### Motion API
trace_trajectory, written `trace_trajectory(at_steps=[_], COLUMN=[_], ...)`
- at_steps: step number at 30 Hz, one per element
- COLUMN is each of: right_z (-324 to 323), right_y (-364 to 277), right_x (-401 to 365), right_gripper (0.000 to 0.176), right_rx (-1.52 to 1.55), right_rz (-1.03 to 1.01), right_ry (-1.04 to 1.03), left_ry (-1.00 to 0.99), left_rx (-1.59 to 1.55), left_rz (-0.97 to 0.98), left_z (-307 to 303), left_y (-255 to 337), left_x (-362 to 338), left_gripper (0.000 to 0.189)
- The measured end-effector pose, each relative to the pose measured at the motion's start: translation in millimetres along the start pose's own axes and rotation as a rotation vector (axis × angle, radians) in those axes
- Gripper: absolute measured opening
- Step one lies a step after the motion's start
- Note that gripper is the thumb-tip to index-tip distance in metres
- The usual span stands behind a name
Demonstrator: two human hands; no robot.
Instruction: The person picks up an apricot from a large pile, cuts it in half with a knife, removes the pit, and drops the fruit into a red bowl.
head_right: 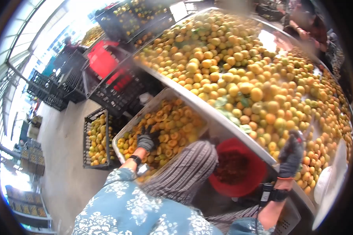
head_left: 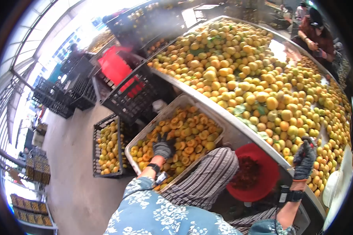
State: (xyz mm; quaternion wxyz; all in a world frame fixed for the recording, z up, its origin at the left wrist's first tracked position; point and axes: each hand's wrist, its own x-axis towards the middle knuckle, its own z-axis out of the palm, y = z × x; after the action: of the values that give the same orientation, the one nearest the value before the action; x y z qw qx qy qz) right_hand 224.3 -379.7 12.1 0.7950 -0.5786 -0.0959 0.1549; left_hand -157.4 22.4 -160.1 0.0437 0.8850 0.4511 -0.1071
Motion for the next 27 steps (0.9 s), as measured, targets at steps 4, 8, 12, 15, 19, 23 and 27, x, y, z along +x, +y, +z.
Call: trace_trajectory(at_steps=[4, 8, 12, 15, 19, 23, 27], right_z=[-3.9, -10.3, -11.5, -12.3, 2.5, -2.5, -3.3], right_y=[4.9, 15.3, 21.0, 15.8, -15.7, -16.1, -19.2], right_x=[-0.2, 5.4, 4.7, -1.7, -17.0, -11.2, -6.0], right_gripper=[0.02, 0.019, 0.021, 0.019, 0.017, 0.019, 0.017], right_rx=[-0.004, 0.065, 0.048, 0.045, 0.025, 0.031, 0.018], right_rz=[-0.011, -0.004, -0.046, -0.018, 0.04, 0.021, 0.045], right_ry=[0.119, 0.113, 0.141, 0.141, 0.142, 0.172, 0.173], left_ry=[0.408, 0.806, 0.731, 0.651, 0.416, 0.222, 0.26], left_rx=[-0.26, -0.644, -0.664, -0.68, -0.616, -0.351, -0.228], left_rz=[0.068, 0.515, 0.615, 0.705, 0.733, 0.699, 0.675], left_z=[-29.2, -124.7, -191.1, -209.0, -224.2, -211.4, -193.5], left_y=[30.1, 123.8, 202.4, 245.2, 295.4, 344.9, 369.0], left_x=[37.9, 65.1, 81.2, 102.5, 101.3, 108.3, 119.9], left_gripper=[0.038, 0.03, 0.032, 0.03, 0.034, 0.058, 0.065])
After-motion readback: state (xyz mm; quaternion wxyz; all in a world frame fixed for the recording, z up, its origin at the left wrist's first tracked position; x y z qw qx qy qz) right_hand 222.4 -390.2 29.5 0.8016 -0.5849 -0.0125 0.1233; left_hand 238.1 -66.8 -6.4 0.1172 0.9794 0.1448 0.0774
